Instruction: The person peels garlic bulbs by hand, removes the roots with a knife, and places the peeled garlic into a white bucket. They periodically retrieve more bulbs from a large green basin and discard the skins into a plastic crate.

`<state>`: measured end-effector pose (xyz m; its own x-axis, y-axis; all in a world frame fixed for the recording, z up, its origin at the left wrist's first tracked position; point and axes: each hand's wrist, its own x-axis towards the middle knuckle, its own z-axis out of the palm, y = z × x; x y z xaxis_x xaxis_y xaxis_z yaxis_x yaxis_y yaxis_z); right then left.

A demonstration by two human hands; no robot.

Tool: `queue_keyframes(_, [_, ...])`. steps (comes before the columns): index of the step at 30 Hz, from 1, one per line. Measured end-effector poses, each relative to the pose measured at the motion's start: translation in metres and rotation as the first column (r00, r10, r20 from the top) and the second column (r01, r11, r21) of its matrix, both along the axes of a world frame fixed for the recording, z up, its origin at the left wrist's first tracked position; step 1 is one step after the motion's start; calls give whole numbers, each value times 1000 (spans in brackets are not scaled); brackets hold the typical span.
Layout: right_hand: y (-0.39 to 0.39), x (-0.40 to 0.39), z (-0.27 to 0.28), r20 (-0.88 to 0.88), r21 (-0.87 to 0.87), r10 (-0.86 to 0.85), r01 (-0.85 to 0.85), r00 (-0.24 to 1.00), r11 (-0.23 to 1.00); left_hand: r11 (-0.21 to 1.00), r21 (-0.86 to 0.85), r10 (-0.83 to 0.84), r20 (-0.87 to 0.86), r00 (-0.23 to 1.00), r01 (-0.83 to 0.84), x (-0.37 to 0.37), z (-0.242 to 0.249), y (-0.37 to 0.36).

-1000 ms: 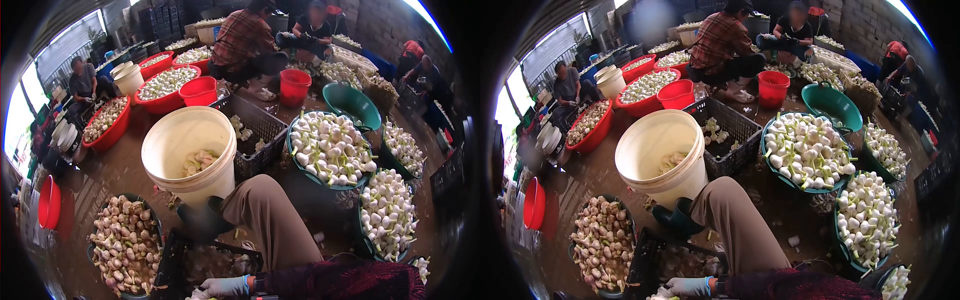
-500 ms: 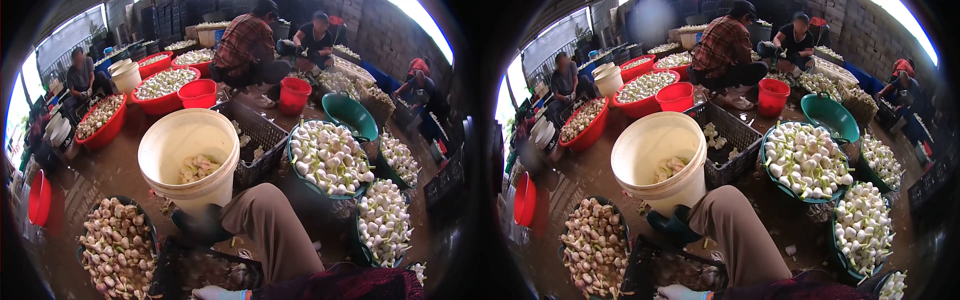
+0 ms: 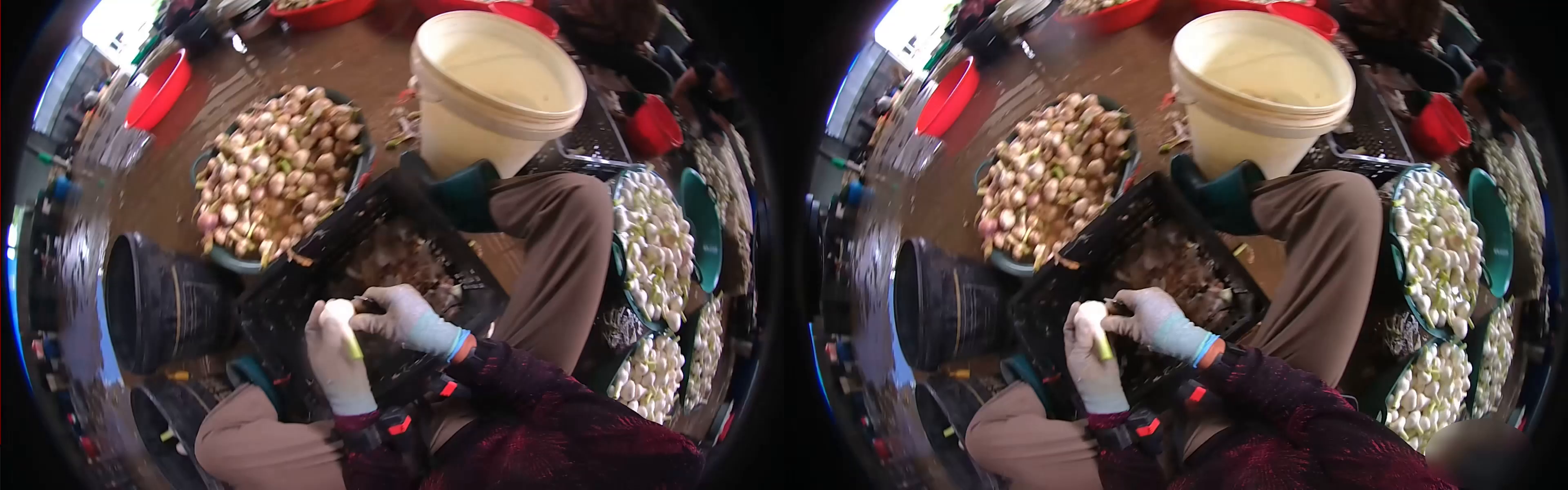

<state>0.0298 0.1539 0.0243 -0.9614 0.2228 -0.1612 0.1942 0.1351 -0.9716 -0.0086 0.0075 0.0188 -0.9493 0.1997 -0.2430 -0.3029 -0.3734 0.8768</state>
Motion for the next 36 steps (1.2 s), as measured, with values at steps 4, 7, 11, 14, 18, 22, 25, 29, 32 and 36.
queue_keyframes(4, [-8, -5, -4, 82, 145, -50, 38, 995, 989, 1000, -7, 21, -79, 997, -22, 2, -18, 3])
queue_keyframes(7, [-6, -7, -3, -25, 369, -117, 118, 993, 922, 992, 126, -33, 48, 998, 26, 2, -17, 7])
queue_keyframes(11, [8, -7, -2, 234, -510, -91, 202, 968, 836, 974, 215, -110, 172, 979, 72, -1, -20, 7])
queue_keyframes(14, [10, -3, -8, 203, -455, -89, 175, 975, 873, 974, 211, -125, 207, 970, 80, 0, -16, 8])
queue_keyframes(18, [6, -4, -6, 71, -298, -93, 110, 993, 948, 991, 59, -128, 257, 958, 116, 0, -2, 11])
queue_keyframes(22, [9, -8, -11, 191, -459, -71, 153, 979, 875, 976, -80, -177, 251, 952, 202, 0, -18, -2])
queue_keyframes(25, [22, -17, 3, 220, -616, -142, 251, 965, 747, 979, -130, -107, 321, 941, 155, 0, -21, -5])
queue_keyframes(29, [50, -14, -5, 209, -382, -324, 382, 923, 841, 991, 85, -123, 344, 931, 100, 0, -15, -7])
queue_keyframes(32, [18, 2, -5, -139, 337, -175, 213, 975, 917, 998, -60, -3, 307, 952, 22, 4, -7, 6])
queue_keyframes(36, [-2, 0, -10, -23, 211, -222, 221, 975, 952, 977, 208, -44, 362, 931, -35, 5, -14, -6])
